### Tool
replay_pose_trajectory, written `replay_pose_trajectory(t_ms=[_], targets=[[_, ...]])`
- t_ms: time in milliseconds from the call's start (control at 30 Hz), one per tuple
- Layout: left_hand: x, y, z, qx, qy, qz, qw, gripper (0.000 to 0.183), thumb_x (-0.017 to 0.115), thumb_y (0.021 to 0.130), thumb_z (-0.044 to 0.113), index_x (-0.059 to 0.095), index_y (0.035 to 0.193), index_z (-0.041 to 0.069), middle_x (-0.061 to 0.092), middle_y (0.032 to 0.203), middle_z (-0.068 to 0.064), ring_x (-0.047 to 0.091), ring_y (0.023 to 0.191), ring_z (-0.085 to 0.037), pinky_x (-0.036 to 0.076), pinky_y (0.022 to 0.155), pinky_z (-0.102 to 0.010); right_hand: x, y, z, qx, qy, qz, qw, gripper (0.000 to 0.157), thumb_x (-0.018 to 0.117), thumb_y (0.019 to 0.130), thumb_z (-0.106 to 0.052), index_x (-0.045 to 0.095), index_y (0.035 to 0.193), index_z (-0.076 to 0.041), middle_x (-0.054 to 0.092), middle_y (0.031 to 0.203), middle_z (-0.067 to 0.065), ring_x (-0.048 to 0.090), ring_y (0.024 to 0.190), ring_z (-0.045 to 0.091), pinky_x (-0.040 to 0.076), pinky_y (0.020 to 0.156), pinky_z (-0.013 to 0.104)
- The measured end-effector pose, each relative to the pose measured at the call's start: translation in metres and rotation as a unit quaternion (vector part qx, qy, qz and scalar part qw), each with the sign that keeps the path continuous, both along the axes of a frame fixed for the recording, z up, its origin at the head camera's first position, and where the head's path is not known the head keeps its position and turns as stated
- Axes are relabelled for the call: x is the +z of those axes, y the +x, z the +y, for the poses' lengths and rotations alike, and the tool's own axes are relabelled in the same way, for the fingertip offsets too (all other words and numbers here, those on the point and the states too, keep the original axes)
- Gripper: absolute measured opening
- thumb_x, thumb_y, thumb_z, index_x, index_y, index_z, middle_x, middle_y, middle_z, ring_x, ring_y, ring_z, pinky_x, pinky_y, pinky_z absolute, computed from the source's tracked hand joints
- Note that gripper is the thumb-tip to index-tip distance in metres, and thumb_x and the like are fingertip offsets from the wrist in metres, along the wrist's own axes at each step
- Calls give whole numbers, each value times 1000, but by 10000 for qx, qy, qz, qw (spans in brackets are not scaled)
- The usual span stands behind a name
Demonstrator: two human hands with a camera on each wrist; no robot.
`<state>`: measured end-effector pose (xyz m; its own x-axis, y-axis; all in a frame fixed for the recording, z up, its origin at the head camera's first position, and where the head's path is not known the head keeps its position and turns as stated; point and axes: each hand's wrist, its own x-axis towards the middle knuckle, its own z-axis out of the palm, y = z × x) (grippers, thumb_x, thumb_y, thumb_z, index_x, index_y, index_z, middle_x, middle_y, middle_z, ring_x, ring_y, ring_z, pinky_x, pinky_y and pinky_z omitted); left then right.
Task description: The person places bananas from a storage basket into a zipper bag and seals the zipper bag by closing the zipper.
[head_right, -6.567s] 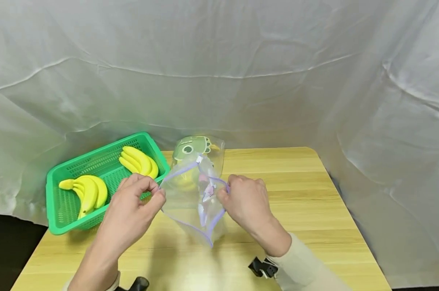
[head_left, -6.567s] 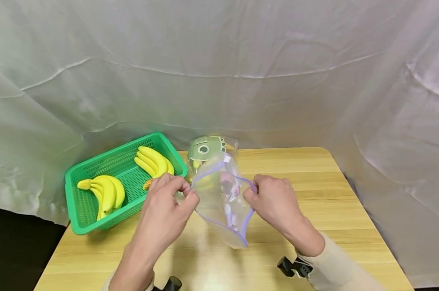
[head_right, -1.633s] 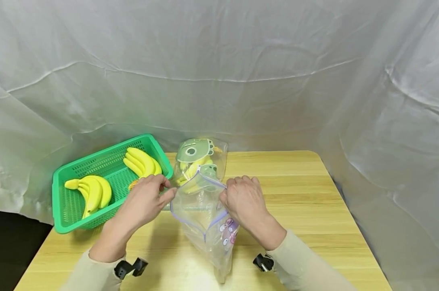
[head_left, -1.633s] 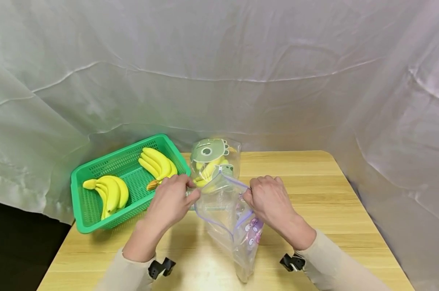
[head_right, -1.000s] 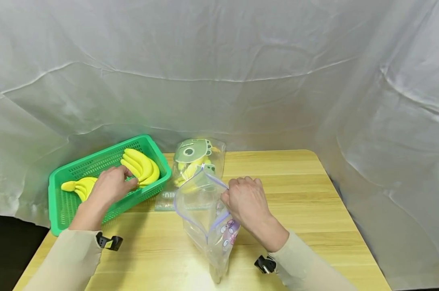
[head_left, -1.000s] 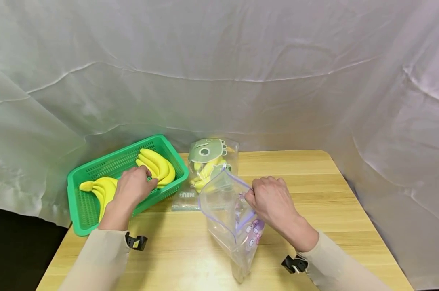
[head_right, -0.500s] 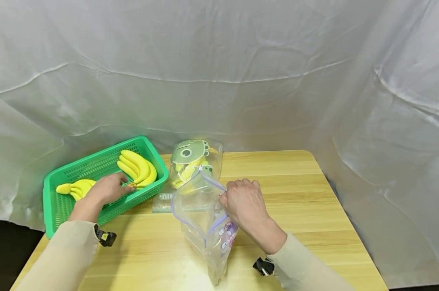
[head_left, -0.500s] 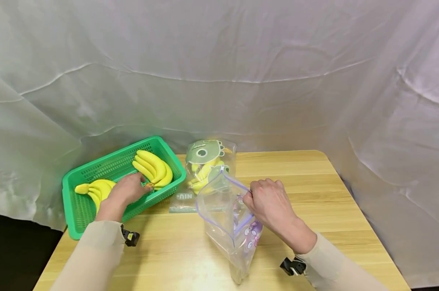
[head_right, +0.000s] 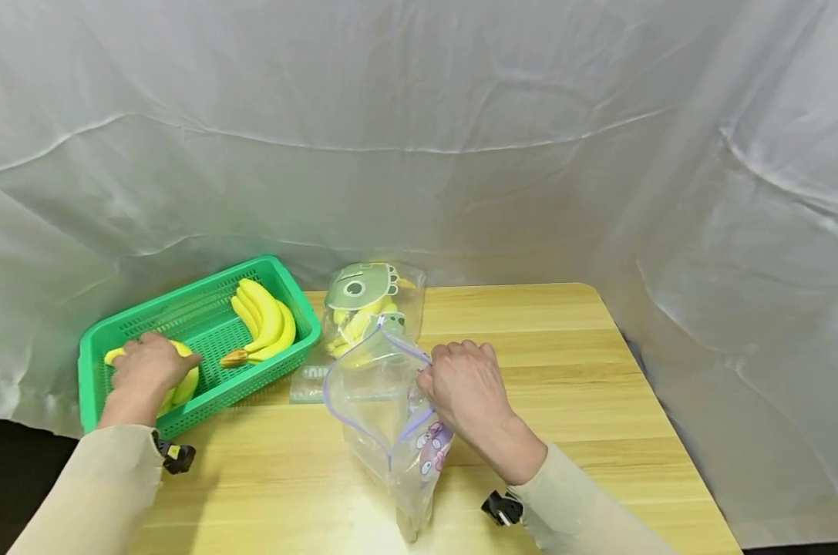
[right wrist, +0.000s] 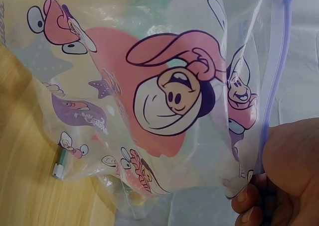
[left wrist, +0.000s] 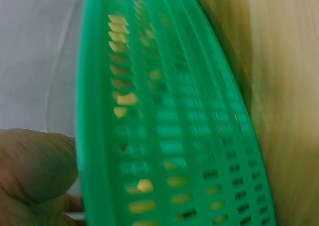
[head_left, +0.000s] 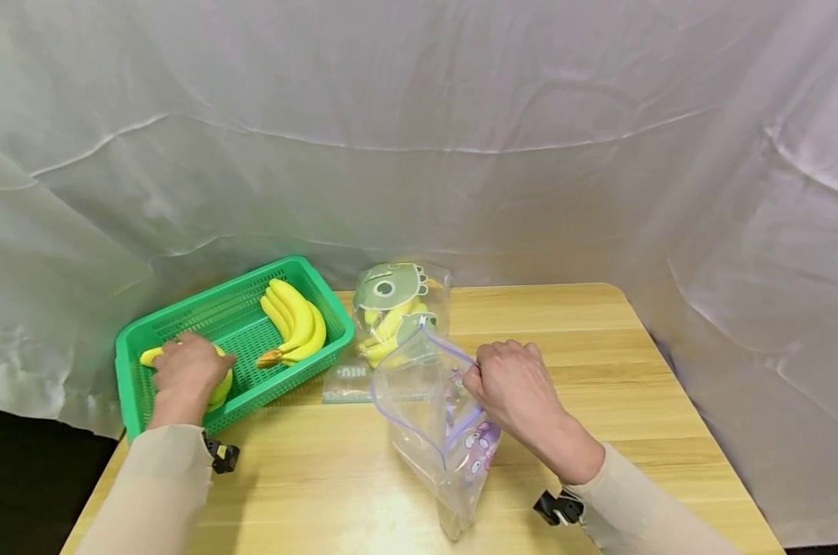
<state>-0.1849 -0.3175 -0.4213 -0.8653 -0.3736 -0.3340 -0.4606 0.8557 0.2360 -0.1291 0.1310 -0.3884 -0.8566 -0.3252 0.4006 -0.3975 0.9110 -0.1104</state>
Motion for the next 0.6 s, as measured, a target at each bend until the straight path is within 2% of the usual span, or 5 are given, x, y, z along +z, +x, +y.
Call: replay_pose_trajectory(t_ms=[67, 167, 333, 467, 600], targets=[[-2, 1, -5, 362, 91, -146, 9992, 103, 58, 93, 46, -1, 142, -22, 27, 132, -50, 37, 116, -63, 40, 92, -65, 0, 0, 0, -2, 19, -2, 10000, 26, 52, 75, -15, 36, 55, -19, 36, 52, -4, 34, 52, 18, 24, 55, 31], [-6, 1, -13, 465, 99, -281, 9985, 102, 57, 93, 42, -6, 142, -22, 38, 125, -48, 49, 108, -57, 45, 86, -61, -1, 0, 0, -15, 40, -5, 10000, 26, 53, 75, -15, 37, 55, -19, 36, 53, -3, 34, 52, 18, 24, 55, 31], [-2, 1, -21, -127, 153, -211, 9996, 87, 46, 91, 23, -8, 141, -24, 47, 115, -46, 55, 96, -52, 47, 77, -55, -3, 0, 1, -42, 34, -69, 10000, 26, 53, 76, -15, 37, 55, -19, 36, 52, -3, 34, 51, 17, 24, 55, 31], [4, 0, -25, -796, 638, -85, 9947, 74, 44, 91, 19, 10, 145, -17, 43, 124, -44, 51, 101, -49, 44, 79, -53, -3, 1, 2, -35, 37, -91, 9999, 27, 53, 76, -15, 37, 55, -19, 36, 52, -4, 34, 51, 17, 24, 55, 30], [2, 2, -35, -865, 569, 48, 9946, 56, 40, 94, 14, 28, 143, -9, 40, 134, -39, 45, 111, -54, 42, 85, -60, -3, 2, 2, -12, 34, -98, 9999, 27, 53, 76, -14, 37, 55, -19, 36, 52, -4, 34, 51, 17, 24, 55, 30]])
